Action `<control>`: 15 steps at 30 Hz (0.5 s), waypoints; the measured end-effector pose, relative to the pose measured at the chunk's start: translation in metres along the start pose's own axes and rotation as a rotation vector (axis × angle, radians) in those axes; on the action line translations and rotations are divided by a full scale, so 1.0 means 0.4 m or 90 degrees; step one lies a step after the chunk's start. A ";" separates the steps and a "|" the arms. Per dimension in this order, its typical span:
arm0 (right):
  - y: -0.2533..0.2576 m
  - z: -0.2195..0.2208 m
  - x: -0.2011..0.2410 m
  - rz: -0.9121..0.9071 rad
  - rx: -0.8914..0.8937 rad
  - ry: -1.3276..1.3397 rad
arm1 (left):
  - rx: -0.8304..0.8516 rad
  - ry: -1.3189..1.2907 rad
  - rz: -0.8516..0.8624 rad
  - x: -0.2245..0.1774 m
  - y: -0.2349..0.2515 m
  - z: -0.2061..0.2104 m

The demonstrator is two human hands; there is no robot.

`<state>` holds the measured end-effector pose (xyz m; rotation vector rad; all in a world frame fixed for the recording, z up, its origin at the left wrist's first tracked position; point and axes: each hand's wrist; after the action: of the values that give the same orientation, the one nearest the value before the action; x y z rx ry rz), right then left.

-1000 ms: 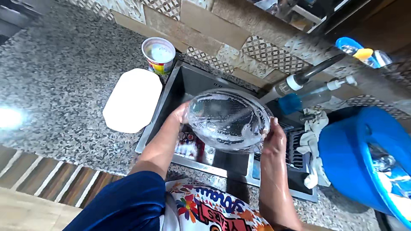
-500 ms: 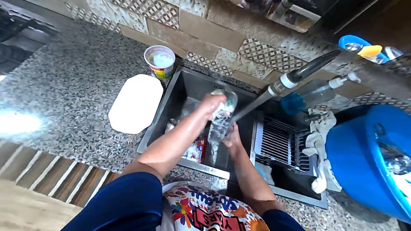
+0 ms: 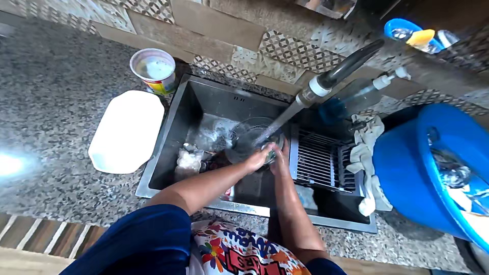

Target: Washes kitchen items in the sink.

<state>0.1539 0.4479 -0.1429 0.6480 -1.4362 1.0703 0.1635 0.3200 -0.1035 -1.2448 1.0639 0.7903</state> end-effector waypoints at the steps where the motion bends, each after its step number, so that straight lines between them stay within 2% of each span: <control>1: -0.002 0.004 -0.004 -0.005 -0.031 -0.005 | 0.039 0.099 0.015 0.033 0.008 -0.024; 3: -0.010 0.020 -0.016 -0.008 -0.087 -0.032 | 0.109 0.311 0.018 0.095 0.033 -0.072; 5: -0.021 0.036 -0.028 0.005 -0.117 -0.067 | 0.132 0.458 -0.052 0.097 0.034 -0.095; 6: -0.025 0.041 -0.030 0.002 -0.117 -0.087 | 0.138 0.472 -0.076 0.075 0.028 -0.094; 8: -0.028 0.045 -0.014 -0.009 -0.109 -0.127 | 0.127 0.345 -0.073 0.019 0.010 -0.078; 10: -0.031 0.041 -0.013 -0.019 -0.112 -0.146 | 0.121 0.243 -0.056 0.012 0.007 -0.067; 12: -0.025 0.034 -0.022 -0.010 -0.113 -0.134 | 0.157 0.311 -0.040 0.065 0.032 -0.093; 15: -0.017 0.040 -0.017 0.005 -0.082 -0.170 | 0.224 0.525 -0.096 0.151 0.098 -0.180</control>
<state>0.1538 0.4295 -0.1463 0.7118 -1.7241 0.9130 0.1338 0.2520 -0.1731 -1.3415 1.6514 -0.0748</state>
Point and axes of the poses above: each hand's wrist, its own y-axis towards the middle knuckle, its own z-axis out of the palm, x = y × z, and after that the axes turned 12 degrees about -x, right-handed
